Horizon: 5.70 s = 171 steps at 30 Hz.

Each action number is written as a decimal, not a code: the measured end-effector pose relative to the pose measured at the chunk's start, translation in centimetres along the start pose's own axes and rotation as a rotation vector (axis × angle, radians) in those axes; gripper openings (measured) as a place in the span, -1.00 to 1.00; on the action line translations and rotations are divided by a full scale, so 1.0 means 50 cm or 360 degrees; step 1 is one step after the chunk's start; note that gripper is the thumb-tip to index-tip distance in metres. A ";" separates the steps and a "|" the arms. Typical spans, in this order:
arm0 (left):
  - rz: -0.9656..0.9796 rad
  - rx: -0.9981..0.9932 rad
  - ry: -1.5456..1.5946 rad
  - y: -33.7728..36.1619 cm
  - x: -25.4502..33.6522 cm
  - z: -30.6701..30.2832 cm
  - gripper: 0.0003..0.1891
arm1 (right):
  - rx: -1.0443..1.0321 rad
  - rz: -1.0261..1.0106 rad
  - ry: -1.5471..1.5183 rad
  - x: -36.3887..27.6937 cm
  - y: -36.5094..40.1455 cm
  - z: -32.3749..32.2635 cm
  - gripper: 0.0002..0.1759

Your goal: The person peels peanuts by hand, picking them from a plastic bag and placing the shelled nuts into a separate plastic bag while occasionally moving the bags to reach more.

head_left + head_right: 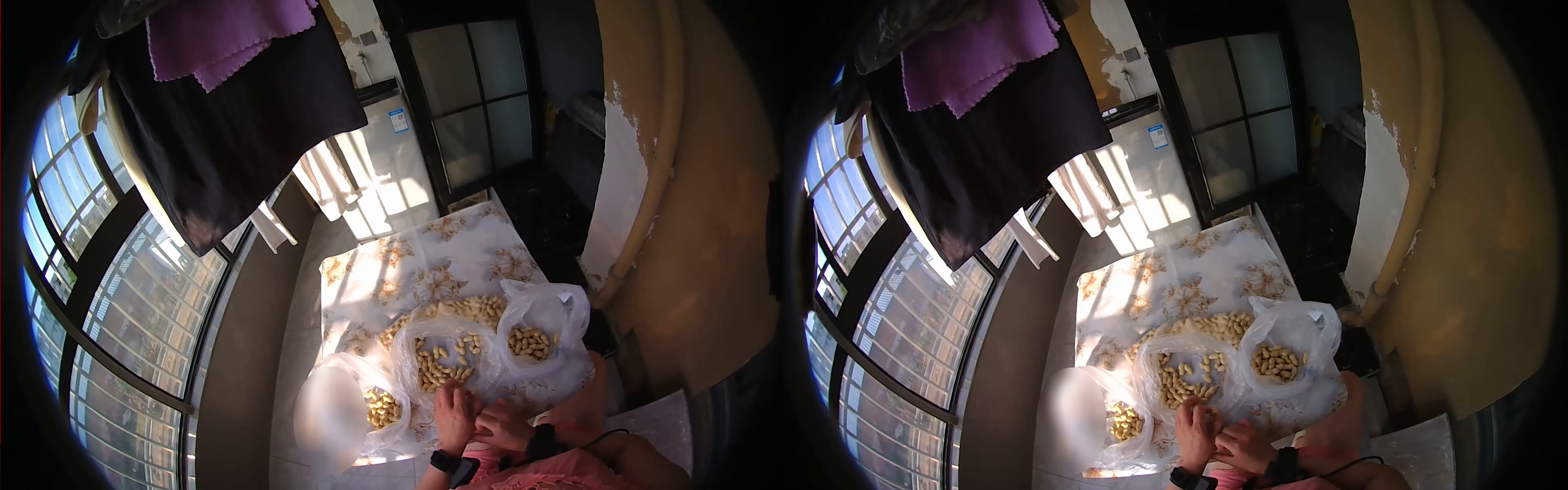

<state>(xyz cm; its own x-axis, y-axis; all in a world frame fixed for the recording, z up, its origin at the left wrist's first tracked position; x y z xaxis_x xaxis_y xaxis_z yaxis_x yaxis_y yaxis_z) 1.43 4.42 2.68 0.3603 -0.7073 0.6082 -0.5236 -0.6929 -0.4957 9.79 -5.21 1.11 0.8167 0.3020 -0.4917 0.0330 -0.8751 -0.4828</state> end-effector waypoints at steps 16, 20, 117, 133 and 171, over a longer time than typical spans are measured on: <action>-0.0039 0.0413 0.0417 0.023 -0.021 -0.031 -0.73 | 0.0068 0.0783 -0.0807 0.052 -0.030 -0.048 -0.76; -0.0077 0.0414 0.0402 0.022 -0.017 -0.038 -0.74 | 0.0098 0.0851 -0.1053 0.061 -0.061 -0.056 -0.80; -0.0098 0.0258 0.0275 0.025 -0.026 -0.025 -0.85 | 0.0145 0.0476 -0.0432 0.056 -0.070 -0.034 -0.81; -0.0160 0.0355 0.0412 0.032 -0.028 -0.029 -0.85 | 0.0192 0.0509 -0.0445 0.055 -0.068 -0.036 -0.80; -0.0328 0.0877 -0.0374 0.069 -0.051 -0.300 -0.81 | 0.0197 0.0371 -0.0439 0.053 -0.068 -0.039 -0.83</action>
<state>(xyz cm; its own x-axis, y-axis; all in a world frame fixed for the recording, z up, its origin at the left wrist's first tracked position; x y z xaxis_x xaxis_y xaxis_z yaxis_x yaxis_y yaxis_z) -12.91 5.93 8.71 0.6039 -0.5203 0.6038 0.0265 -0.7440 -0.6676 12.97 -2.14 2.84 0.6080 0.2054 -0.7669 -0.2189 -0.8852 -0.4105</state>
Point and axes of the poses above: each hand's wrist, its own y-axis away from the middle knuckle, its own z-axis out of the palm, x = y × z, the point moved 5 cm from there along -y, towards the middle knuckle, and after that the axes turned 4 degrees about y, right-handed, at the moved point
